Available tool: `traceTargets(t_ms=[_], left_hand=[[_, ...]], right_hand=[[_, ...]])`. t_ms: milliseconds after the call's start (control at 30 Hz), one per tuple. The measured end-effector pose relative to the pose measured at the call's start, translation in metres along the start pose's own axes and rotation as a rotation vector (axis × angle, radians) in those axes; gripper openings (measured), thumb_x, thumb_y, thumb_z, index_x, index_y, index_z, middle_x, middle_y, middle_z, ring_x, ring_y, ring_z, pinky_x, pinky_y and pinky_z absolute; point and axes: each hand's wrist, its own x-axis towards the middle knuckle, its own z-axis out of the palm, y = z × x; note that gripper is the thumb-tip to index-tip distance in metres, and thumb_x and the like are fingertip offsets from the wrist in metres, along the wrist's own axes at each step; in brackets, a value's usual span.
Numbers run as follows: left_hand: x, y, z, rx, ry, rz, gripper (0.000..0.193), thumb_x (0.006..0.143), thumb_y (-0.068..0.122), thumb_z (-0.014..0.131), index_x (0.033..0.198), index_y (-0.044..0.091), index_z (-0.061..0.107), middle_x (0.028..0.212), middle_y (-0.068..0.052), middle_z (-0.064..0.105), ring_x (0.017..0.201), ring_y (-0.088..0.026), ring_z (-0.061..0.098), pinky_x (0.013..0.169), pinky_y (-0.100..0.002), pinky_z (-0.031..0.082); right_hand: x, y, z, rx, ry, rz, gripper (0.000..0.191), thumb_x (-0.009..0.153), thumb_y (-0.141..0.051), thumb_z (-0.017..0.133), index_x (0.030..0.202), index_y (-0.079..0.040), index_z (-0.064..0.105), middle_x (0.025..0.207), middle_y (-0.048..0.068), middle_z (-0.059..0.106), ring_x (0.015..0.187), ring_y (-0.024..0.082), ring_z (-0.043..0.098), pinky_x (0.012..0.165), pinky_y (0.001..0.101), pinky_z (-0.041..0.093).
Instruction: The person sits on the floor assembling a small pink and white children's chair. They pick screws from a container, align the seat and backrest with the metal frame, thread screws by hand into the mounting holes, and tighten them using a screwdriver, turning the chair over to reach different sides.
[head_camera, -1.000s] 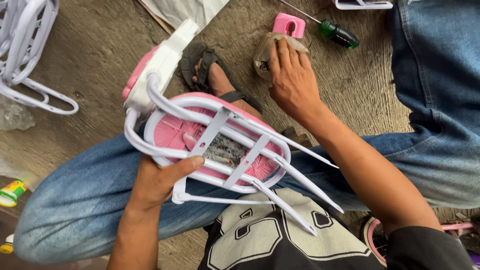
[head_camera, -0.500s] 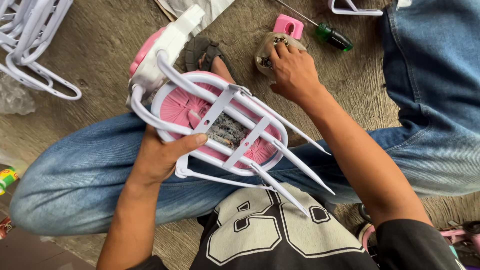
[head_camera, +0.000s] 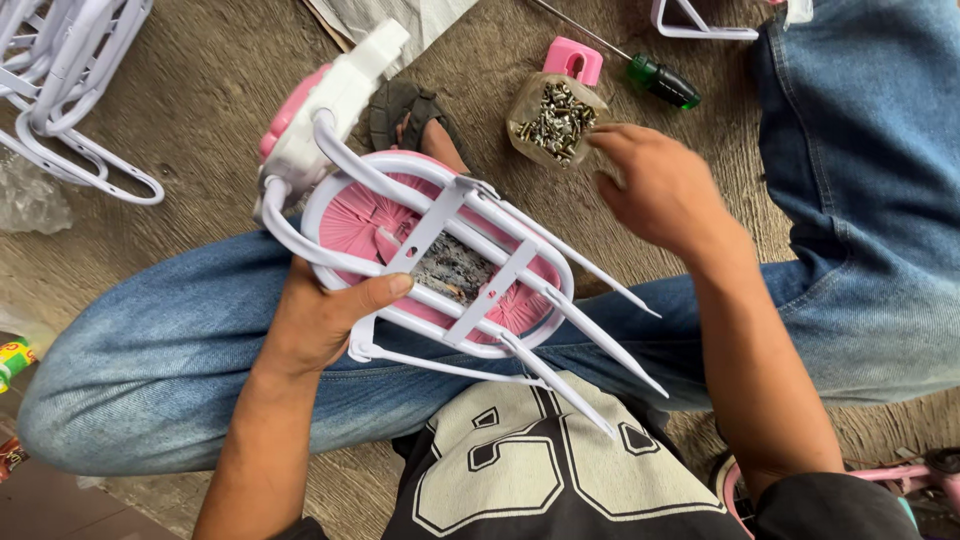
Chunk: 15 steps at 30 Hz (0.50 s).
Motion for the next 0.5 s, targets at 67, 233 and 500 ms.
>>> traceTargets(t_ms=[67, 233, 500], left_hand=[[0.002, 0.001, 0.000, 0.005, 0.001, -0.006, 0.084, 0.079, 0.003, 0.080, 0.153, -0.001, 0.041, 0.146, -0.013, 0.054, 0.139, -0.023, 0.053, 0.121, -0.040, 0.042], [0.011, 0.003, 0.004, 0.021, 0.009, -0.038, 0.082, 0.080, 0.002, 0.080, 0.152, -0.003, 0.042, 0.145, -0.014, 0.056, 0.138, -0.024, 0.054, 0.120, -0.041, 0.044], [0.026, 0.000, 0.009, 0.048, 0.030, -0.080, 0.082, 0.079, 0.003, 0.079, 0.152, -0.002, 0.041, 0.143, -0.013, 0.056, 0.135, -0.023, 0.055, 0.118, -0.040, 0.044]], right_hand=[[0.003, 0.004, -0.009, 0.038, 0.001, 0.049, 0.035, 0.096, -0.017, 0.069, 0.127, -0.004, 0.067, 0.124, 0.015, 0.068, 0.111, 0.035, 0.065, 0.093, 0.0454, 0.052], [0.009, 0.013, -0.011, 0.018, 0.136, -0.042, 0.030, 0.094, -0.010, 0.069, 0.123, -0.003, 0.066, 0.109, 0.016, 0.067, 0.104, 0.037, 0.065, 0.087, 0.0470, 0.053], [0.018, 0.029, 0.000, 0.042, 0.157, -0.059, 0.033, 0.091, -0.006, 0.067, 0.123, -0.002, 0.062, 0.106, 0.018, 0.064, 0.108, 0.039, 0.061, 0.108, 0.0515, 0.044]])
